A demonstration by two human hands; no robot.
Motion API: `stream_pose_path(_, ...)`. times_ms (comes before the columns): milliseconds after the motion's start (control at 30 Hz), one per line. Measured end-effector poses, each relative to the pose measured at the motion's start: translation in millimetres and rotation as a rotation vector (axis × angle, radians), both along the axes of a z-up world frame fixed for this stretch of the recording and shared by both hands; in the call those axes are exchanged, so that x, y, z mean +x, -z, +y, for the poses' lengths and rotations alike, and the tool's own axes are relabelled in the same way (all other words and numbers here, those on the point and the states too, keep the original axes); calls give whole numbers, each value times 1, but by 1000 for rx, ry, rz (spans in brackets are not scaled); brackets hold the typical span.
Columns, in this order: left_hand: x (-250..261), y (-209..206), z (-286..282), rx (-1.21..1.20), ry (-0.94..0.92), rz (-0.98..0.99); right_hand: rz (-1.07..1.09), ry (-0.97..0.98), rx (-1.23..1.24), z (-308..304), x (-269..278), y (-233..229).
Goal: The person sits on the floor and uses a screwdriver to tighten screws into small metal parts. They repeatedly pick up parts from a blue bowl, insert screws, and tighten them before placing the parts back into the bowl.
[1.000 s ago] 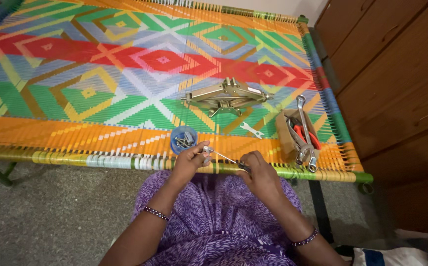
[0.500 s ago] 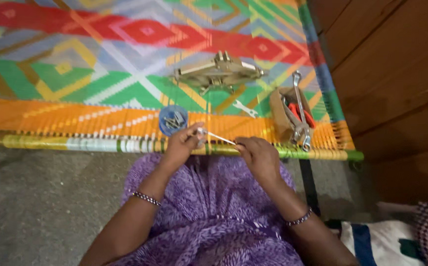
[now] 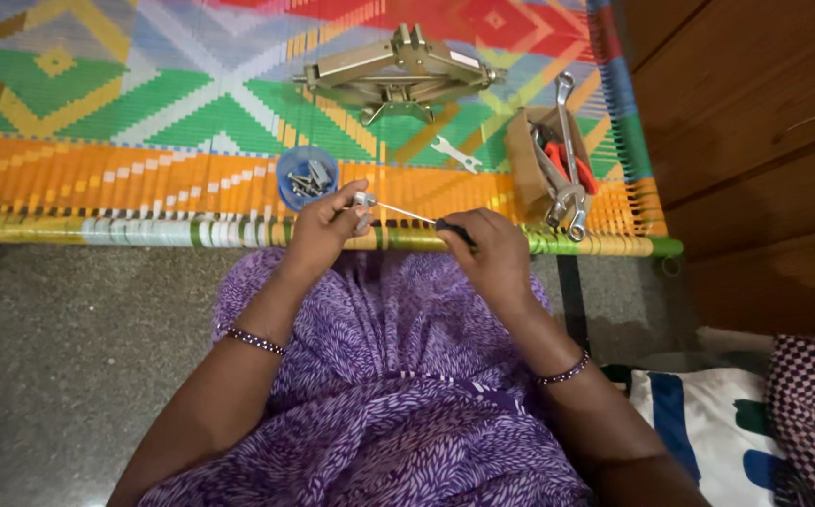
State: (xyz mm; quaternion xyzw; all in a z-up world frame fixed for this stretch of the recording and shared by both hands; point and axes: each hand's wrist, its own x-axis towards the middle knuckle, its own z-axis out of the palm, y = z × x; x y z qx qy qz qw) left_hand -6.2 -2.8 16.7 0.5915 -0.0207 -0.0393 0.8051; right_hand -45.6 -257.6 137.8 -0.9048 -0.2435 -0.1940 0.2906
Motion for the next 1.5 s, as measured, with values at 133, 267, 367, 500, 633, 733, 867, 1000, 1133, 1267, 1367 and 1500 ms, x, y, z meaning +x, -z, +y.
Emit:
stream_pose_path(133, 0, 1, 0, -34, 5, 5, 29, -77, 39, -1, 1, -2)
stream_pose_path(267, 4, 1, 3, -39, -48, -17, -16, -193, 80, -1, 0, -7)
stream_pose_path(367, 3, 2, 5, -45, -44, -34, 40, -168, 109, -1, 0, -4)
stream_pose_path(500, 4, 5, 3, -35, -40, -29, -18, -94, 46, -4, 3, 0)
stream_pose_path(633, 4, 5, 3, -26, -34, -49, 3, -6, 67, -5, 2, 2)
stream_pose_path(733, 6, 6, 2, -20, -43, -28, 39, -3, 116, -6, 2, 4)
stream_pose_path(867, 6, 6, 4, -38, -27, -32, 95, -36, 101, -5, 4, 1)
stream_pose_path(1000, 6, 5, 5, -19, -41, -34, -16, -184, 111, -7, 5, -6)
stream_pose_path(1133, 7, 8, 2, -65, -28, -38, -6, -115, 95, -5, 3, -9)
stream_pose_path(1267, 7, 6, 4, -60, -17, -29, 79, -31, 122, -3, -1, -12)
stream_pose_path(1367, 7, 4, 3, -43, -21, -40, 40, 19, 111, -4, -1, -9)
stream_pose_path(1500, 6, 3, 1, -32, -12, -33, 0, 78, 116, -6, 2, 0)
